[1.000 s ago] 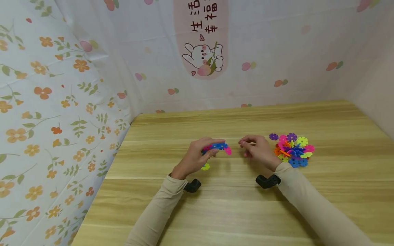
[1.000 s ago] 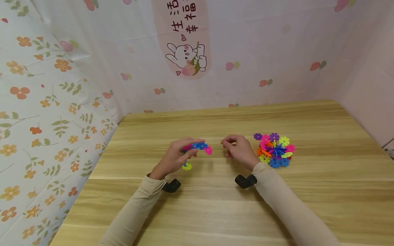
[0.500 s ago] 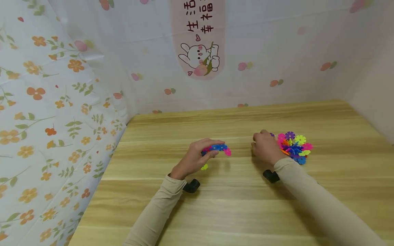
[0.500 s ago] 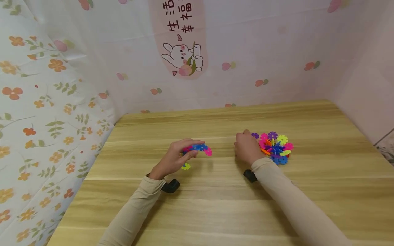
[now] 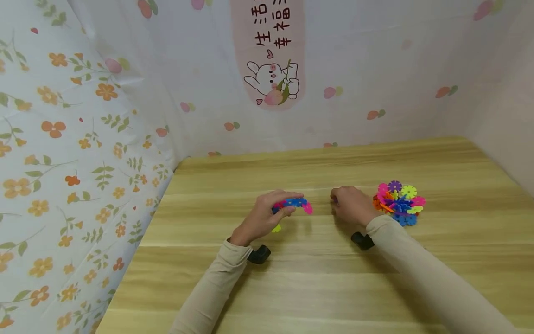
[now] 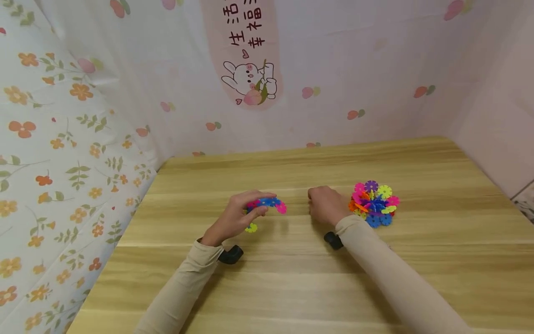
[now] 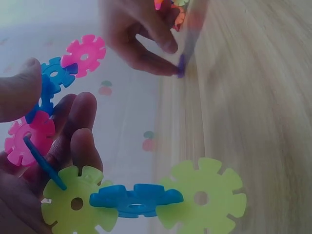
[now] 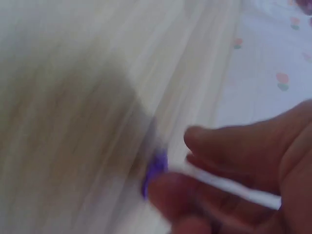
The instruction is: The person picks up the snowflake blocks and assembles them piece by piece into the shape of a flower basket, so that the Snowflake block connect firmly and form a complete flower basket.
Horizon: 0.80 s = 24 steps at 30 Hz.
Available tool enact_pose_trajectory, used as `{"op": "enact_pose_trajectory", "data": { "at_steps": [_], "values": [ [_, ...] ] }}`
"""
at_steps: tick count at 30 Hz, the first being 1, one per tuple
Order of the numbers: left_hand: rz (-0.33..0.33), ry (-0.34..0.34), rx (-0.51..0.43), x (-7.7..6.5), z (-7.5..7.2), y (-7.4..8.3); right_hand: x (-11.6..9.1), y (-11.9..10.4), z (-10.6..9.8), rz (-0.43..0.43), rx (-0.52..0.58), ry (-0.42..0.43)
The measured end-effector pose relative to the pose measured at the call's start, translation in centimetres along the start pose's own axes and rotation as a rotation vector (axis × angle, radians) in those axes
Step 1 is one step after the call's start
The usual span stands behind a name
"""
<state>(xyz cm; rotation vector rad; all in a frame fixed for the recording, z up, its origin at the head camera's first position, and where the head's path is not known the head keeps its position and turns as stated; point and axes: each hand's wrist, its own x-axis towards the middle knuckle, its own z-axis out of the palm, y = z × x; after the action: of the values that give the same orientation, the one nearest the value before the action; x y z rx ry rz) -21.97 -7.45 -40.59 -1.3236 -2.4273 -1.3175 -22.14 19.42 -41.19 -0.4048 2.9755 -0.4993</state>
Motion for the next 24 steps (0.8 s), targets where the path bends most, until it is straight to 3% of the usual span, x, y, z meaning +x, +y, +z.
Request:
{"op": "enact_pose_trajectory", "data": {
  "at_steps": [3, 6, 11, 16, 20, 24],
  "values": [
    [-0.001, 0.006, -0.011, 0.2, -0.4, -0.2, -0.2, -0.2, -0.1, -0.114, 0.075, 0.02],
    [-0.003, 0.005, -0.033, 0.3, -0.4, -0.5, 0.0, 0.1, 0.2, -0.15, 0.133, 0.019],
    [-0.028, 0.005, -0.056, 0.1, -0.1, -0.6, 0.2, 0.4, 0.4, -0.117, 0.122, 0.054],
    [-0.058, -0.003, -0.063, -0.2, 0.0, -0.5, 0.4, 0.9, 0.6, -0.073, 0.098, 0.024],
    [-0.075, -0.004, -0.077, -0.2, 0.1, -0.5, 0.5, 1.3, 0.7, -0.088, 0.183, -0.007],
    [-0.08, -0.001, -0.092, -0.2, 0.1, -0.5, 0.2, 1.4, 0.9, -0.072, 0.399, -0.096]
  ]
}}
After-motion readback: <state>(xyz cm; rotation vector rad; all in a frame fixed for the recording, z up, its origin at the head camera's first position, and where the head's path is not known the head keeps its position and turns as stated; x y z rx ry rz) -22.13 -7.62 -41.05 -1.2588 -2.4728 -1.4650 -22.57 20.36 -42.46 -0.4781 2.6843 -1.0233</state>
